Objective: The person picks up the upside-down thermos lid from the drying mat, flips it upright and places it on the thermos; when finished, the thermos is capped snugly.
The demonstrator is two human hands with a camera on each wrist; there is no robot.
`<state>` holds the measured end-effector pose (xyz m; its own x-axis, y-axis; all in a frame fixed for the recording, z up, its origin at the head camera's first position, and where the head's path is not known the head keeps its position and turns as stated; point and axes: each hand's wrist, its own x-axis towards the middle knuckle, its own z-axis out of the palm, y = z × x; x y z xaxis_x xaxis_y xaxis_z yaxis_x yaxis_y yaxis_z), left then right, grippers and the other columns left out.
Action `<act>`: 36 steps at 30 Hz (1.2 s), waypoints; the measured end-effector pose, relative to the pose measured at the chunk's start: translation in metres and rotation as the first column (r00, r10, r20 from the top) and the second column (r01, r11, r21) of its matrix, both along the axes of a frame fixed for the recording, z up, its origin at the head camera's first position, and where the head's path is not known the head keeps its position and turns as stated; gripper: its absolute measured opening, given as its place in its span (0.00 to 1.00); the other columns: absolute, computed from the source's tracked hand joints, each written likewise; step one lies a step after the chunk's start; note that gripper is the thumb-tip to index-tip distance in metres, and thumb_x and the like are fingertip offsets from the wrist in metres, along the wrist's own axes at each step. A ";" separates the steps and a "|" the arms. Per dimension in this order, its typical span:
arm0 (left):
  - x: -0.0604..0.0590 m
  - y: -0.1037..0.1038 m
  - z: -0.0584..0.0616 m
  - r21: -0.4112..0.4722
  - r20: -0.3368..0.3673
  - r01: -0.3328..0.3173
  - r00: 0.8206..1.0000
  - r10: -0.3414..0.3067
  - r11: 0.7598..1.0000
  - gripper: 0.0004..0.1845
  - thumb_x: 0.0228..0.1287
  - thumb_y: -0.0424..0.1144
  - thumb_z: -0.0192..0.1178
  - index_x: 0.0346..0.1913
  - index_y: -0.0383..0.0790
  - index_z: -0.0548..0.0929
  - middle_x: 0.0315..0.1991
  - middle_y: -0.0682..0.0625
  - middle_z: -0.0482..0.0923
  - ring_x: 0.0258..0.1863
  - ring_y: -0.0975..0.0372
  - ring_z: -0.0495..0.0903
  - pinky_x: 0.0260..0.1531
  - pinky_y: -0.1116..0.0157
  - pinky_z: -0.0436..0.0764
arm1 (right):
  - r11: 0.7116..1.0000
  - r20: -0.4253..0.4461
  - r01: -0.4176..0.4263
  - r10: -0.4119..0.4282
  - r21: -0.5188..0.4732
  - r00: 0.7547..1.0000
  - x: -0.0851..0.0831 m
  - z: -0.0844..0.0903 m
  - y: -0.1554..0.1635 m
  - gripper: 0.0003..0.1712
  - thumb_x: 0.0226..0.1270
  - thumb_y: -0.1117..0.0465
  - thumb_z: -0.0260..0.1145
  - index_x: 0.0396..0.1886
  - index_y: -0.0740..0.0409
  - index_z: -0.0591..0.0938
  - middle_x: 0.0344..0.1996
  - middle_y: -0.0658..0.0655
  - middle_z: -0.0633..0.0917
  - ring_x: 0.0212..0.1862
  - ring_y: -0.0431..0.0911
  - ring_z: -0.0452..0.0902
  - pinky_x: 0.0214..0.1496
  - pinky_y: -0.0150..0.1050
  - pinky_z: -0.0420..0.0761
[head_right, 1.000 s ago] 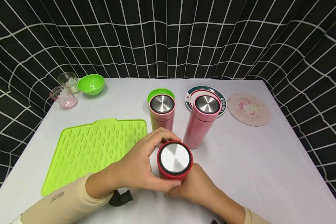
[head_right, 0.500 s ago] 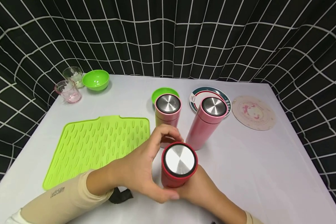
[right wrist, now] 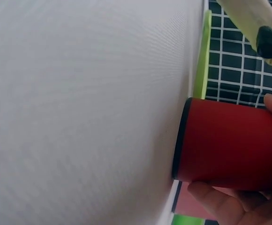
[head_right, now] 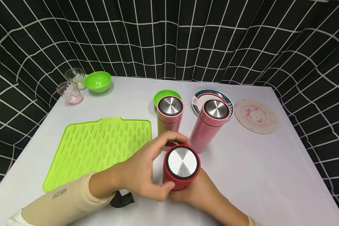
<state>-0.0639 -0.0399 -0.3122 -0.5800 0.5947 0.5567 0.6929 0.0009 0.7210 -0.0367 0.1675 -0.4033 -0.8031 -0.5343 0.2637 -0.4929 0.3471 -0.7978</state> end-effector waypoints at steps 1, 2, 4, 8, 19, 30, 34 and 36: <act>0.000 0.000 0.000 0.003 0.002 -0.001 1.000 0.001 1.000 0.45 0.38 0.41 0.78 0.60 0.38 0.63 0.56 0.51 0.67 0.57 0.67 0.67 0.59 0.67 0.70 | 1.000 -0.025 0.001 0.000 0.020 1.000 -0.001 0.000 -0.001 0.25 0.44 0.66 0.79 0.40 0.47 0.78 0.33 0.41 0.80 0.34 0.39 0.76 0.36 0.38 0.78; 0.000 0.001 0.001 0.010 0.003 -0.008 1.000 0.008 1.000 0.45 0.37 0.42 0.78 0.59 0.38 0.64 0.55 0.52 0.66 0.57 0.67 0.67 0.59 0.67 0.70 | 1.000 -0.037 0.010 -0.009 0.029 0.999 0.000 0.001 -0.001 0.26 0.43 0.66 0.80 0.40 0.46 0.78 0.33 0.40 0.80 0.34 0.38 0.75 0.36 0.37 0.78; -0.001 0.000 0.001 0.013 -0.003 -0.014 1.000 0.015 1.000 0.44 0.37 0.43 0.79 0.58 0.39 0.65 0.54 0.52 0.67 0.56 0.67 0.67 0.59 0.67 0.70 | 1.000 -0.041 -0.020 0.020 0.012 0.999 -0.002 0.000 -0.002 0.25 0.43 0.68 0.79 0.39 0.44 0.79 0.32 0.39 0.80 0.33 0.37 0.75 0.34 0.37 0.78; -0.003 -0.002 0.000 0.007 -0.014 0.014 1.000 -0.014 1.000 0.43 0.38 0.41 0.77 0.59 0.37 0.65 0.55 0.51 0.70 0.57 0.67 0.69 0.60 0.66 0.69 | 0.998 -0.014 -0.053 0.053 -0.029 0.998 -0.002 -0.002 -0.004 0.24 0.45 0.68 0.79 0.39 0.45 0.80 0.32 0.42 0.81 0.32 0.39 0.75 0.33 0.38 0.78; -0.001 -0.003 -0.002 -0.083 0.064 0.008 0.998 -0.003 0.997 0.46 0.40 0.44 0.78 0.63 0.41 0.64 0.55 0.56 0.69 0.57 0.70 0.68 0.59 0.68 0.69 | 0.999 0.006 -0.001 0.000 0.046 1.000 0.001 -0.002 -0.004 0.24 0.46 0.65 0.79 0.42 0.45 0.78 0.34 0.40 0.80 0.36 0.38 0.75 0.38 0.37 0.78; 0.000 0.003 -0.004 -0.023 0.028 -0.023 0.999 0.024 0.999 0.46 0.35 0.45 0.81 0.58 0.41 0.66 0.54 0.56 0.69 0.56 0.69 0.67 0.58 0.68 0.70 | 0.999 -0.042 0.014 -0.012 0.050 0.999 0.003 -0.001 0.002 0.27 0.40 0.68 0.80 0.38 0.43 0.78 0.31 0.38 0.79 0.33 0.35 0.74 0.33 0.35 0.77; -0.004 0.005 -0.003 0.006 0.076 0.011 0.997 -0.011 1.000 0.39 0.38 0.40 0.79 0.57 0.42 0.74 0.49 0.59 0.76 0.52 0.72 0.72 0.55 0.69 0.73 | 0.995 0.057 -0.079 0.083 -0.060 0.995 0.000 0.001 0.002 0.25 0.44 0.69 0.80 0.37 0.42 0.78 0.30 0.42 0.81 0.29 0.39 0.76 0.32 0.36 0.79; -0.005 0.005 -0.002 0.019 0.096 0.061 0.993 -0.063 0.998 0.40 0.38 0.37 0.79 0.59 0.41 0.72 0.50 0.57 0.76 0.53 0.71 0.72 0.57 0.67 0.72 | 0.995 0.030 -0.073 0.075 -0.064 0.997 0.000 0.000 0.003 0.25 0.44 0.71 0.79 0.37 0.46 0.78 0.30 0.43 0.81 0.29 0.39 0.76 0.31 0.37 0.79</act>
<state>-0.0687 -0.0351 -0.3137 -0.5942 0.6225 0.5093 0.6181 -0.0517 0.7844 -0.0366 0.1709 -0.4032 -0.7702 -0.5762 0.2735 -0.4895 0.2592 -0.8326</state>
